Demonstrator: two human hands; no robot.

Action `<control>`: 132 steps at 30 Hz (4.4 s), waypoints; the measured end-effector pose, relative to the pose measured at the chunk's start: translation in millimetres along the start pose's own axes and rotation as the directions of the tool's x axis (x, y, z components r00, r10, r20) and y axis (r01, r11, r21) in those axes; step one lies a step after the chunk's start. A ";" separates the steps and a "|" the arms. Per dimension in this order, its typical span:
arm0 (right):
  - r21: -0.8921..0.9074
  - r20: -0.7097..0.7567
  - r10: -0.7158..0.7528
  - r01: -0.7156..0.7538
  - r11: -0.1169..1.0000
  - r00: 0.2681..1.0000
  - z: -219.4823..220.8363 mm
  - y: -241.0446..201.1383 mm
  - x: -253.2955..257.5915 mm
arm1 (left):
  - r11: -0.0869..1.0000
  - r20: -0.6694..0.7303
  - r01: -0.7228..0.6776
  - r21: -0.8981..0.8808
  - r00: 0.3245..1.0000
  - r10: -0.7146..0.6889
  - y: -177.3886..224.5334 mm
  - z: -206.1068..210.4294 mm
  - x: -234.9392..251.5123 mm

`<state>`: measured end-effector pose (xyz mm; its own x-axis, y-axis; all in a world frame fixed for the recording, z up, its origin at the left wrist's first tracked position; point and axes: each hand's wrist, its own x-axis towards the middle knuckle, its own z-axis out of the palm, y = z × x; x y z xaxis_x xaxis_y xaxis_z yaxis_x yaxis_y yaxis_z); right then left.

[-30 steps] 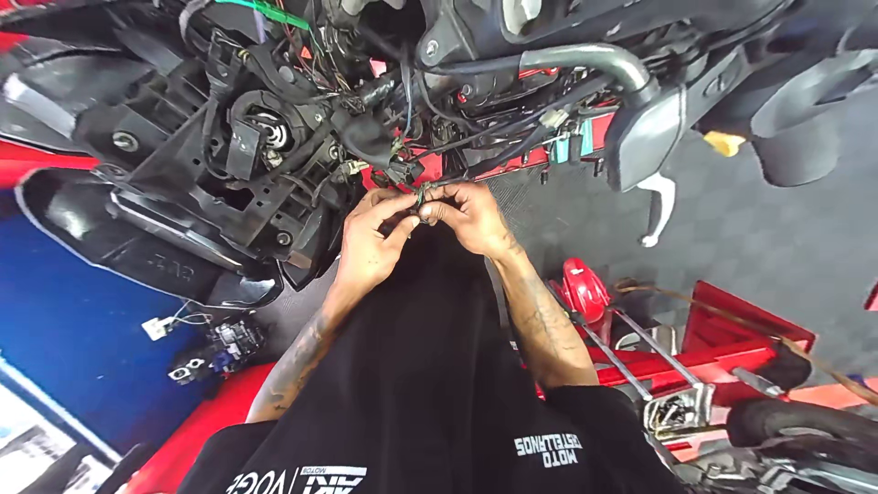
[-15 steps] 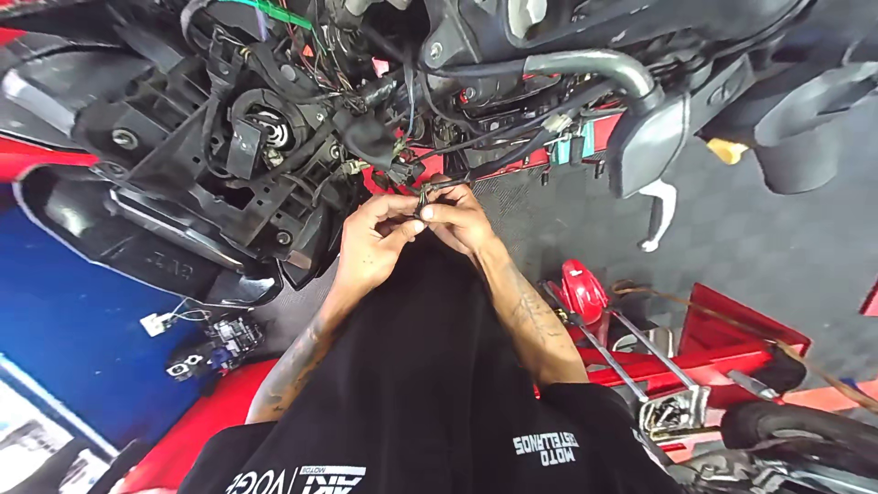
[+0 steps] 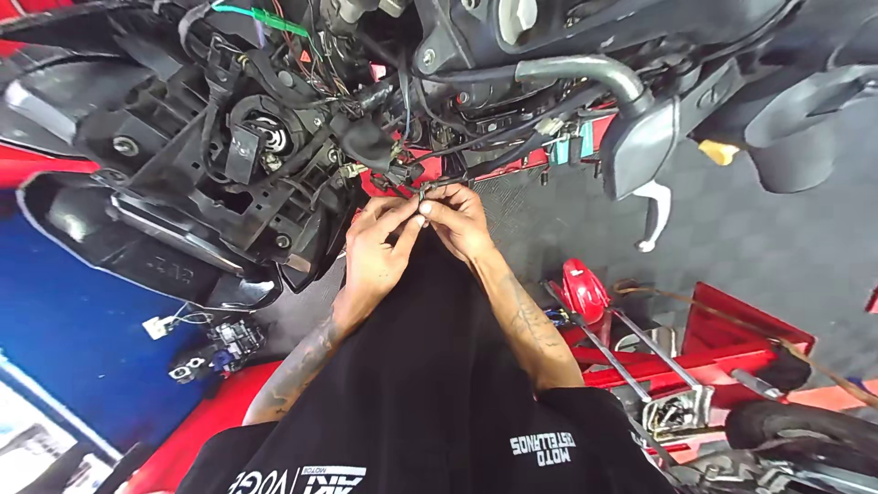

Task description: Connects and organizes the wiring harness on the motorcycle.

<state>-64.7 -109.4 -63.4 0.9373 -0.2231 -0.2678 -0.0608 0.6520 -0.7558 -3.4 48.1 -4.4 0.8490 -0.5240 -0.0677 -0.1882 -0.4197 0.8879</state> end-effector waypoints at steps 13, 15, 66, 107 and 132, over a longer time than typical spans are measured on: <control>-0.396 0.024 -0.147 0.144 0.907 0.989 -15.6 -15.2 -2.8 | 0.900 0.155 0.291 -0.323 0.955 -0.253 -3.0 1.8 14.1; -0.416 -0.023 -0.178 0.153 0.896 0.984 -17.8 -17.7 -8.0 | 0.917 0.138 0.278 -0.286 0.959 -0.247 -1.8 4.3 14.2; -0.674 0.373 -0.553 0.627 0.390 0.745 -4.3 -16.2 -23.8 | 0.939 0.146 0.013 0.344 0.987 -0.067 23.8 -17.0 24.8; -0.056 0.388 0.392 -0.404 0.913 0.834 -29.7 -35.8 67.0 | 0.835 0.065 0.393 -0.384 0.914 -0.400 14.2 6.6 28.4; -0.167 -0.124 0.082 -0.102 0.981 0.989 -17.7 -23.3 26.3 | 0.445 0.086 0.450 -0.774 0.771 -0.630 20.4 55.5 36.3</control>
<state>-44.7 -143.2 -63.3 0.8794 -0.2568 -0.4010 -0.2128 0.5414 -0.8134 -3.9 -20.6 -14.0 0.7311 -0.2034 -0.6513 0.6806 0.1504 0.7170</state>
